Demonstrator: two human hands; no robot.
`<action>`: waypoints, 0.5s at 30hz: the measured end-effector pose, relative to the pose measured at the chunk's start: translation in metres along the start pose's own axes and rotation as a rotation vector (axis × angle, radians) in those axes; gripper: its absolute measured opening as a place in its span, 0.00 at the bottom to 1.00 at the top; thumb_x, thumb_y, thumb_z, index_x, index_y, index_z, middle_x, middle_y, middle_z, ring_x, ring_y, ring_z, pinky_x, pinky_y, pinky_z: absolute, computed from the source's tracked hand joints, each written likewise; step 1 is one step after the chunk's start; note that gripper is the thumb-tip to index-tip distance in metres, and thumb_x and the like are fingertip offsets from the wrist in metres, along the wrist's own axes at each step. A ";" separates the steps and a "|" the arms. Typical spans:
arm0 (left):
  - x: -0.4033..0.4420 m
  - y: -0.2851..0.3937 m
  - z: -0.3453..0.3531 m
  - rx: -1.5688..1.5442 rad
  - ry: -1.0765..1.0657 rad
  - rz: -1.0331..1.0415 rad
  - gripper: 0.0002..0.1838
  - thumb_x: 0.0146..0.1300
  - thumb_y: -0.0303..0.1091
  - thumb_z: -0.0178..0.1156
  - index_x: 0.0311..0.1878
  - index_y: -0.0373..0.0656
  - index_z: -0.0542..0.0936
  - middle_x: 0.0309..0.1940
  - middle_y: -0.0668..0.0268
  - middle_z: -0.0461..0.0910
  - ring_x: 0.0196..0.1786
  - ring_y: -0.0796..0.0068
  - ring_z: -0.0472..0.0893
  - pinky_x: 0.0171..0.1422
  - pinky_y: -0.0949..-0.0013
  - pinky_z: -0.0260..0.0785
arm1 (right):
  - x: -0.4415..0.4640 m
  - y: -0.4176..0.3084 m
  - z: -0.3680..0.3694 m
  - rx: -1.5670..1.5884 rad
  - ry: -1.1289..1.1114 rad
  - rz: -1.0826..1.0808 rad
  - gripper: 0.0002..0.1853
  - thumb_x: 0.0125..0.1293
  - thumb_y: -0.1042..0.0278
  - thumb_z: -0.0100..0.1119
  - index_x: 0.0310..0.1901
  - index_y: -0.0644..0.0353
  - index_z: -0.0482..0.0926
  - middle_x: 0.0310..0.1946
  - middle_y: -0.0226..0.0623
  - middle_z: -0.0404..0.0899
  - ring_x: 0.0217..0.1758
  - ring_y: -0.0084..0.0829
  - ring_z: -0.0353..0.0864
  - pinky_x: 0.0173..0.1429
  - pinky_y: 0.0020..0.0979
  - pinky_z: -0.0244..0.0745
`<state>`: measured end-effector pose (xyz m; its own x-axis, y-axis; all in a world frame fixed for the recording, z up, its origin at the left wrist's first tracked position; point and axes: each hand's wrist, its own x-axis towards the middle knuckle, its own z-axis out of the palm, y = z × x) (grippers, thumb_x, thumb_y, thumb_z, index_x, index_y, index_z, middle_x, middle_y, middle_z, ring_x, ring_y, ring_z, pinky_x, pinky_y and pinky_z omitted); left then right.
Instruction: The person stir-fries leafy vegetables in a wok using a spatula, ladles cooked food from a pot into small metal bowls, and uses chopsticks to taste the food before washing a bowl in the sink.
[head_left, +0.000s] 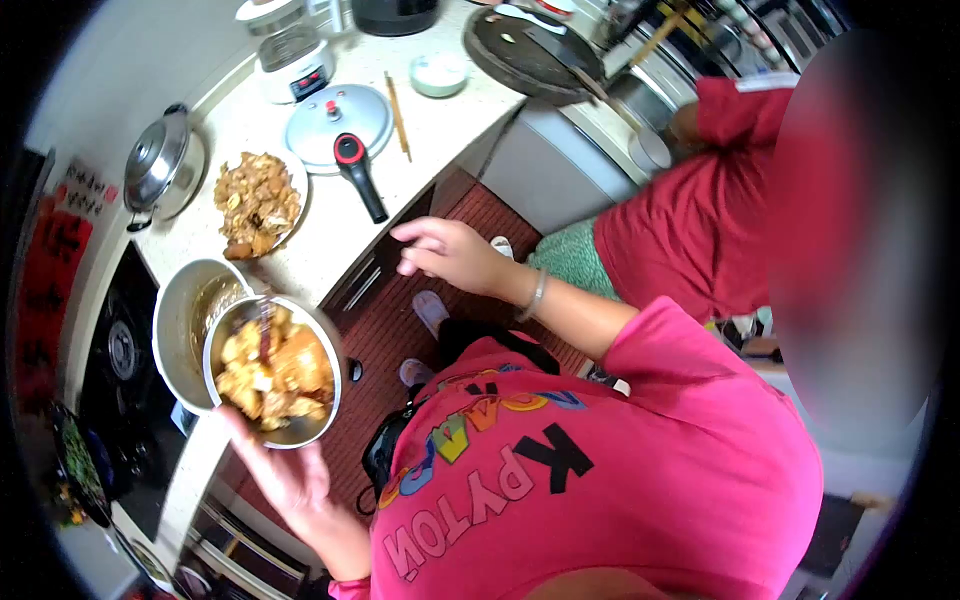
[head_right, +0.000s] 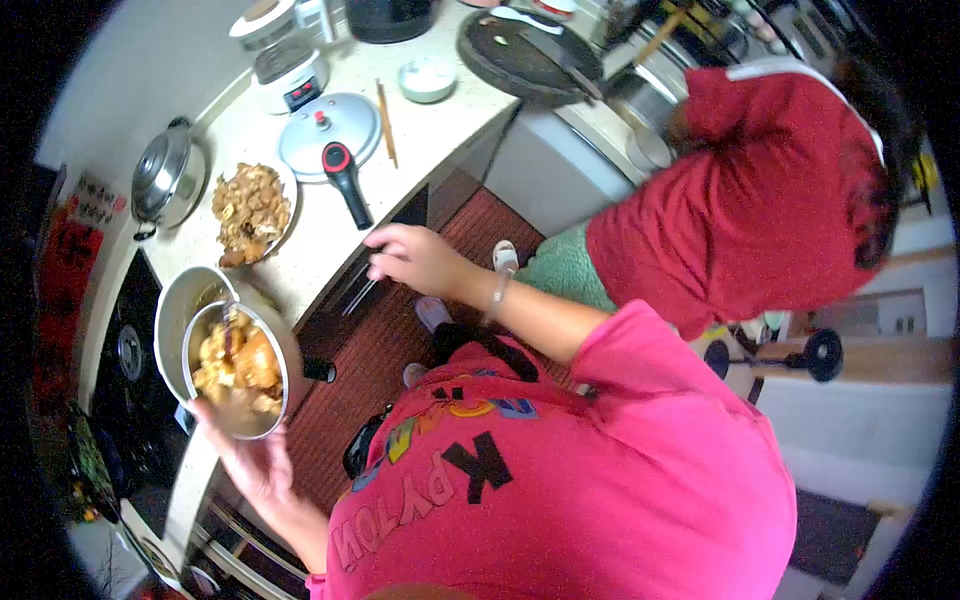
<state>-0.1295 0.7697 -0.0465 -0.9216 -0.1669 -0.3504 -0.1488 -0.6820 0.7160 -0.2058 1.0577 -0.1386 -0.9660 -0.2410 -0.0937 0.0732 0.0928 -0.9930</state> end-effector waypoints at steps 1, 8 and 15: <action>0.004 0.002 -0.003 -0.006 -0.070 -0.070 0.33 0.67 0.54 0.51 0.68 0.42 0.61 0.64 0.57 0.67 0.60 0.61 0.74 0.57 0.55 0.75 | -0.017 0.005 0.003 -0.056 0.036 0.039 0.17 0.65 0.73 0.56 0.54 0.69 0.72 0.39 0.42 0.82 0.43 0.26 0.82 0.49 0.25 0.76; 0.017 -0.070 0.042 -0.002 -0.457 -0.649 0.39 0.65 0.63 0.46 0.68 0.41 0.59 0.63 0.49 0.66 0.59 0.49 0.74 0.51 0.38 0.75 | -0.152 0.049 -0.037 -0.077 0.242 0.337 0.14 0.67 0.72 0.54 0.52 0.68 0.73 0.37 0.36 0.81 0.38 0.23 0.81 0.44 0.24 0.75; 0.033 -0.108 0.047 0.086 -0.412 -0.567 0.38 0.66 0.63 0.43 0.67 0.40 0.60 0.61 0.49 0.69 0.57 0.49 0.76 0.45 0.43 0.79 | -0.107 0.058 -0.098 -0.860 0.317 -0.048 0.17 0.62 0.73 0.57 0.53 0.61 0.74 0.40 0.37 0.79 0.37 0.35 0.78 0.43 0.33 0.74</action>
<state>-0.1606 0.8716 -0.1067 -0.7515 0.4926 -0.4388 -0.6587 -0.5223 0.5417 -0.1221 1.1834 -0.1790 -0.9953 0.0013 0.0970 -0.0562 0.8073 -0.5875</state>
